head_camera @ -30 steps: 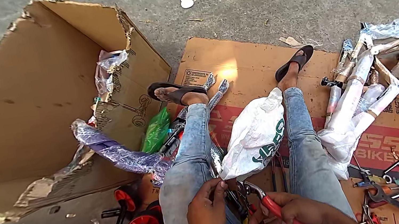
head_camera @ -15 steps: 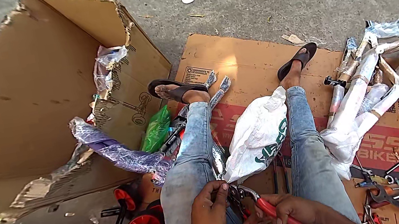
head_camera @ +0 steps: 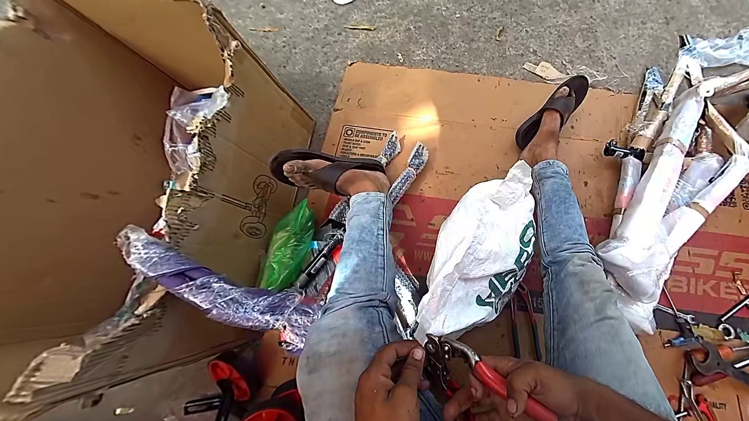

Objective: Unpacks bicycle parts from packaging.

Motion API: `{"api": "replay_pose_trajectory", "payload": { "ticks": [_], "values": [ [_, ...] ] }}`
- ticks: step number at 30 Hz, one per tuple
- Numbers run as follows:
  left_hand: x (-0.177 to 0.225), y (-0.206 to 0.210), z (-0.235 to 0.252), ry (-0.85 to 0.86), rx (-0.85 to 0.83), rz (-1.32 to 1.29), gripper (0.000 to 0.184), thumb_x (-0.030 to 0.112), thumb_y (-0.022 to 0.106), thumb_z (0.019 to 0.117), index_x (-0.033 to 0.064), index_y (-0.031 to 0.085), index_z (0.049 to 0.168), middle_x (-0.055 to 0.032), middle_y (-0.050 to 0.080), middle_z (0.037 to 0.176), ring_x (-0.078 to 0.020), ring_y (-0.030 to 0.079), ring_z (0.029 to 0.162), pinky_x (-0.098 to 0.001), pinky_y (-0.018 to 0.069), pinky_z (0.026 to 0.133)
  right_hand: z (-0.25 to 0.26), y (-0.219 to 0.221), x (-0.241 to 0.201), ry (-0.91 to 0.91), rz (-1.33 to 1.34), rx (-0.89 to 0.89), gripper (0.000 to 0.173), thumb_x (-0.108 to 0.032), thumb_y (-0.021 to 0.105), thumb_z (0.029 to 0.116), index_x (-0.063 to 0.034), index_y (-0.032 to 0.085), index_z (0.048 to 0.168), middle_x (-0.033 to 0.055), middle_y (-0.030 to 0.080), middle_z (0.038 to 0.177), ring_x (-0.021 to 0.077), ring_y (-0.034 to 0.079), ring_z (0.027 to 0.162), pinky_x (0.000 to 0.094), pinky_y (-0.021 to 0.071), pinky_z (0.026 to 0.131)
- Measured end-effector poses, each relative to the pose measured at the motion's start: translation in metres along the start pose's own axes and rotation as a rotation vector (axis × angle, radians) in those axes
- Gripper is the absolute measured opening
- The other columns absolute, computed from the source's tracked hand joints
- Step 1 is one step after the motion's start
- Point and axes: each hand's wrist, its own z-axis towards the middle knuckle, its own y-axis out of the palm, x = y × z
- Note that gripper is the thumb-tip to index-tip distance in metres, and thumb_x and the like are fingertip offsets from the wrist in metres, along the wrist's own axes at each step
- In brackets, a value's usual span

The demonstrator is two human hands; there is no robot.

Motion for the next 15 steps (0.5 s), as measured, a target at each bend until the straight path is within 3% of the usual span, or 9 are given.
{"api": "replay_pose_trajectory", "payload": {
  "ticks": [3,5,10,12,15],
  "values": [
    [0.000,-0.001,0.001,-0.012,-0.001,-0.004,0.011,0.009,0.060,0.0967,0.0055,0.070,0.095,-0.0069,0.073,0.091,-0.0182,0.073,0.077,-0.0324,0.0636,0.064,0.001,0.002,-0.002,0.018,-0.139,0.081,0.026,0.001,0.050,0.0813,-0.0132,0.056,0.102,0.0087,0.063,0.120,0.0223,0.060,0.113,0.0416,0.0498,0.096],
    [0.001,-0.002,0.001,-0.032,-0.009,-0.014,0.011,0.008,0.059,0.0973,0.0046,0.070,0.095,-0.0078,0.072,0.091,-0.0187,0.073,0.078,-0.0330,0.0637,0.065,0.004,0.005,0.000,0.016,-0.289,0.148,0.029,0.004,0.048,0.0806,-0.0131,0.058,0.103,0.0035,0.064,0.112,0.0155,0.061,0.101,0.0348,0.0523,0.084],
    [0.002,-0.002,0.003,-0.065,-0.005,-0.039,0.012,0.005,0.058,0.0987,0.0034,0.069,0.095,-0.0087,0.073,0.091,-0.0199,0.074,0.080,-0.0341,0.0646,0.067,0.009,0.009,0.004,-0.001,-0.601,0.279,0.031,0.005,0.047,0.0825,-0.0098,0.057,0.108,0.0011,0.066,0.109,0.0062,0.060,0.082,0.0244,0.0470,0.062],
    [0.002,-0.002,0.003,-0.070,-0.005,-0.047,0.013,0.004,0.057,0.0991,0.0031,0.069,0.095,-0.0090,0.073,0.089,-0.0201,0.074,0.080,-0.0337,0.0647,0.067,0.010,0.008,0.005,-0.025,-0.655,0.284,0.032,0.002,0.046,0.0836,-0.0091,0.057,0.112,0.0028,0.067,0.109,0.0082,0.062,0.082,0.0257,0.0481,0.061],
    [0.003,-0.002,0.003,-0.075,-0.002,-0.063,0.013,0.003,0.057,0.0992,0.0025,0.069,0.095,-0.0097,0.074,0.091,-0.0211,0.075,0.081,-0.0339,0.0650,0.068,0.011,0.009,0.004,-0.069,-0.793,0.306,0.037,-0.001,0.050,0.0827,-0.0067,0.061,0.118,0.0080,0.057,0.118,0.0159,0.059,0.097,0.0320,0.0518,0.072]
  ]
}}
